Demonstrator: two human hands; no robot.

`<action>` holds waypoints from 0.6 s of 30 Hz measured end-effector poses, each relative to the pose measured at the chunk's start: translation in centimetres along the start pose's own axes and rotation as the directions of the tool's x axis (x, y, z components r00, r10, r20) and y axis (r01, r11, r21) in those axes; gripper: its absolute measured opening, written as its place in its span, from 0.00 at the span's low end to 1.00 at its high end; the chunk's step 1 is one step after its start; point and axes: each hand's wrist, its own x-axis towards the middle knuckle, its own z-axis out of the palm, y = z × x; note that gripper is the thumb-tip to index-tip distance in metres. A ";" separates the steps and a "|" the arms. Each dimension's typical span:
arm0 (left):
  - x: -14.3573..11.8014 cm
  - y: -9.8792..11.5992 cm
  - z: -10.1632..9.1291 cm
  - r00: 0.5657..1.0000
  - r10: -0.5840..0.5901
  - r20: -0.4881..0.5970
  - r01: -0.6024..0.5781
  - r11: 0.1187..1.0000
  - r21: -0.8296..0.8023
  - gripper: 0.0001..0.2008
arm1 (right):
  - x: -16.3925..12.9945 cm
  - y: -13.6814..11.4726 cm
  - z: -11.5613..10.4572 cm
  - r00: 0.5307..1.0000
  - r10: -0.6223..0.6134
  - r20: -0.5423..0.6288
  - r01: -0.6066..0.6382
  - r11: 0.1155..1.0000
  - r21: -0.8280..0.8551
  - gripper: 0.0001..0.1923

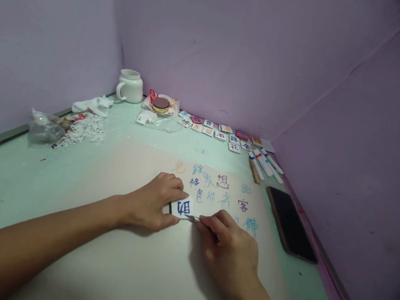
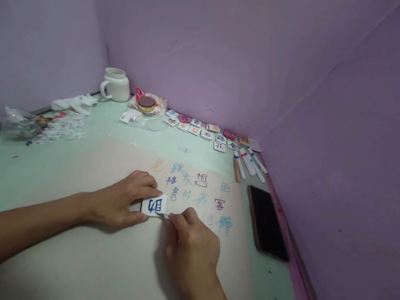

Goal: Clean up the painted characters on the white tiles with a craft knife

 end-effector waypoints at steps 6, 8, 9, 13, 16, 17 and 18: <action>0.0 0.0 -0.1 1.000 -0.003 -0.008 0.003 1.000 -0.012 0.15 | 0.1 0.4 0.0 0.999 -0.033 0.015 0.033 0.999 0.007 0.13; -0.1 0.0 -0.1 1.000 -0.006 -0.008 0.006 1.000 -0.017 0.16 | 0.2 0.8 -0.2 0.998 -0.044 0.047 0.042 0.998 0.042 0.13; -0.1 0.0 0.0 1.000 -0.007 -0.007 0.007 1.000 -0.018 0.17 | 0.3 1.1 -0.3 0.997 -0.048 0.068 0.044 0.997 0.066 0.12; -0.1 -0.2 0.1 1.000 0.001 -0.018 -0.002 0.999 -0.032 0.19 | 0.5 2.5 -0.8 0.991 -0.084 0.106 0.072 0.991 0.109 0.12; -0.1 -0.2 0.2 1.000 0.002 -0.023 -0.002 0.999 -0.042 0.20 | 0.7 3.2 -1.0 0.985 -0.135 0.106 0.124 0.987 0.102 0.12; -0.1 -0.2 0.2 1.000 -0.001 -0.018 0.000 0.999 -0.043 0.20 | 0.8 3.3 -1.0 0.982 -0.148 0.116 0.135 0.984 0.115 0.12; -0.1 -0.2 0.2 1.000 -0.003 -0.012 0.003 0.999 -0.043 0.20 | 0.8 3.2 -1.1 0.980 -0.154 0.127 0.136 0.981 0.140 0.12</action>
